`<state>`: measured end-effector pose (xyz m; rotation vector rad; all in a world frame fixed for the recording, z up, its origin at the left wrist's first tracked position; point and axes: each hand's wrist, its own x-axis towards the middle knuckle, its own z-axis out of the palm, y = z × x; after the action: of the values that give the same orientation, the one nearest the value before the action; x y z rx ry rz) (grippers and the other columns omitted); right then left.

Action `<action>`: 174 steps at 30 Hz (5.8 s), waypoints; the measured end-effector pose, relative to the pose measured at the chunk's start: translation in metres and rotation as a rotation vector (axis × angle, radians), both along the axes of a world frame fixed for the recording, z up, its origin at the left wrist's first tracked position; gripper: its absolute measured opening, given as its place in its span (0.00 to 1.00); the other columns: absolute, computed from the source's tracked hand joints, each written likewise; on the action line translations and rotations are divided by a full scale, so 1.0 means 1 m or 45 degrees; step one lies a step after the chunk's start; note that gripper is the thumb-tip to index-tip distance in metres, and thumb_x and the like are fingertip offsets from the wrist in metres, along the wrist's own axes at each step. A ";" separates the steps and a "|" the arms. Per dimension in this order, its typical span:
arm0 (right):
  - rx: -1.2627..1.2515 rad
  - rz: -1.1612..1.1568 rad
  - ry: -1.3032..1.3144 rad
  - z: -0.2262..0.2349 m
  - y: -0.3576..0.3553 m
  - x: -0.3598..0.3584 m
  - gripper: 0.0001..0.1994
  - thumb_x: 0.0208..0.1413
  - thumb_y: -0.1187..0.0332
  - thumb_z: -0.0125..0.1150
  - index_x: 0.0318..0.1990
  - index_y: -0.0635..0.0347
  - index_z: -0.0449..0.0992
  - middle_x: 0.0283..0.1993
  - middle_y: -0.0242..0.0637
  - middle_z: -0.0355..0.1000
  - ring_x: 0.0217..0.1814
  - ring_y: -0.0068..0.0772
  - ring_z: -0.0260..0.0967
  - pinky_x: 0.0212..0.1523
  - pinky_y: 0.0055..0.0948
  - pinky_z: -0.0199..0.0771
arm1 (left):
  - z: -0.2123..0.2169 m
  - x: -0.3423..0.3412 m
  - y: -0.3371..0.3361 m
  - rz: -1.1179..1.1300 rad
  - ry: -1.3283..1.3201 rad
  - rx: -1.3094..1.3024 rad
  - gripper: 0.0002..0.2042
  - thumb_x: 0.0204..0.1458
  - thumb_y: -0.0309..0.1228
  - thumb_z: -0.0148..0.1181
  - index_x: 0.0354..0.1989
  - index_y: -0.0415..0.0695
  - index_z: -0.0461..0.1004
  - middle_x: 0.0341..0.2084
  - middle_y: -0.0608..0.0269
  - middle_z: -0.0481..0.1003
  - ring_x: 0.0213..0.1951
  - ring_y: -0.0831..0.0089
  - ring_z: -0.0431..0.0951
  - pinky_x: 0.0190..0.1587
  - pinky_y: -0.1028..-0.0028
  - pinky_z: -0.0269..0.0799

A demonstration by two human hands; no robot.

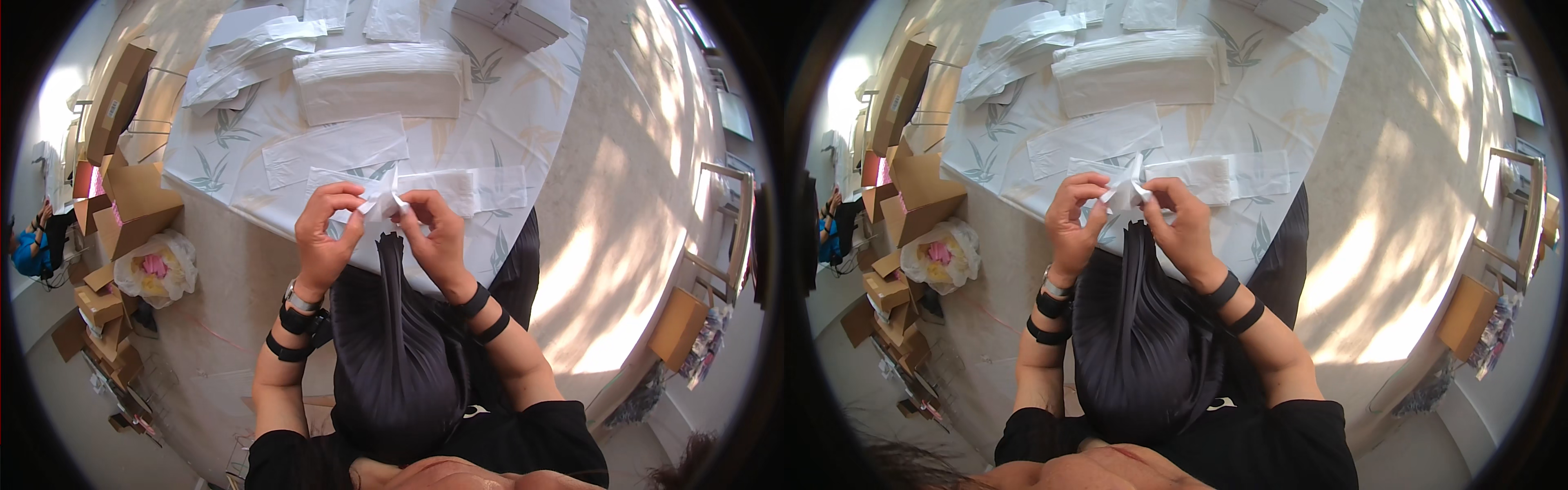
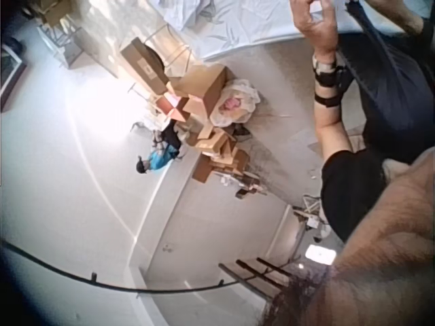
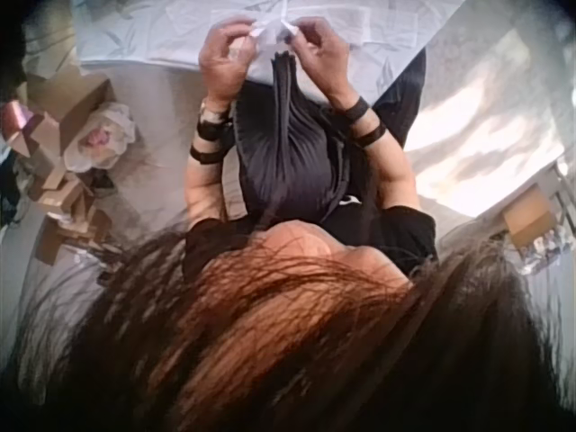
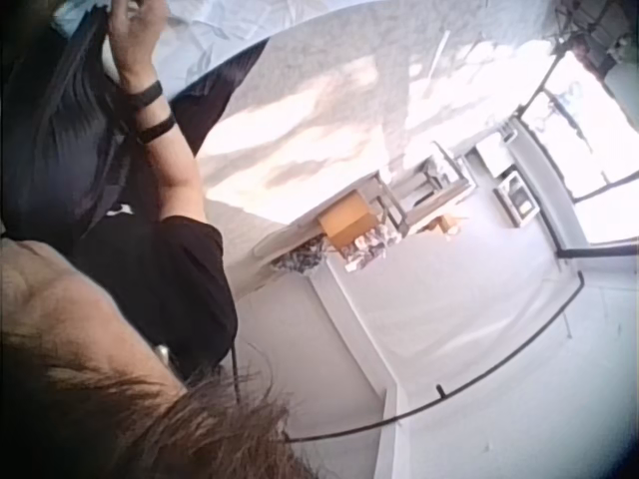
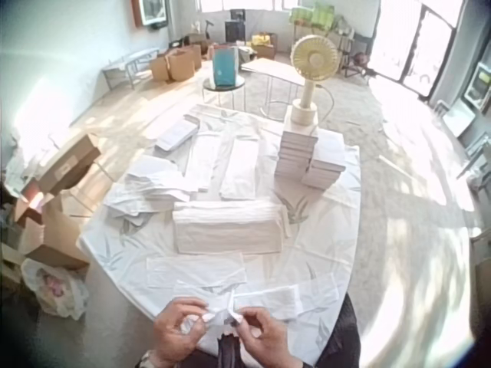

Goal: Folding white paper or fabric strips into small rectangles on a table.

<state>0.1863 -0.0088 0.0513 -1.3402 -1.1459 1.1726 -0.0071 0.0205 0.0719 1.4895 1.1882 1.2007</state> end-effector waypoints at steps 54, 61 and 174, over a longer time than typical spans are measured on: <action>-0.596 -0.354 -0.013 -0.021 -0.034 0.080 0.09 0.74 0.67 0.60 0.43 0.64 0.75 0.29 0.36 0.81 0.20 0.22 0.77 0.18 0.21 0.69 | -0.042 0.021 0.030 -0.668 0.959 0.477 0.29 0.57 0.40 0.73 0.65 0.43 0.73 0.70 0.54 0.73 0.75 0.58 0.68 0.77 0.52 0.54; -0.637 -0.352 -0.005 -0.019 -0.032 0.082 0.09 0.73 0.66 0.63 0.44 0.65 0.76 0.30 0.36 0.82 0.20 0.21 0.76 0.20 0.24 0.70 | -0.036 0.022 0.031 -0.676 1.006 0.458 0.27 0.54 0.35 0.75 0.62 0.44 0.74 0.69 0.53 0.73 0.74 0.56 0.69 0.76 0.50 0.56; 0.347 -0.161 -1.188 -0.023 -0.021 0.094 0.17 0.52 0.77 0.72 0.50 0.57 0.78 0.50 0.40 0.75 0.52 0.47 0.73 0.54 0.42 0.71 | -0.042 0.057 0.034 -0.351 -0.002 -0.877 0.14 0.65 0.24 0.66 0.56 0.33 0.76 0.36 0.62 0.86 0.35 0.82 0.83 0.35 0.76 0.84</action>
<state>0.2802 -0.0301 0.0282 -1.7528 -1.7468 0.2290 0.0497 0.0549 0.0295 1.0727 1.1848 0.5207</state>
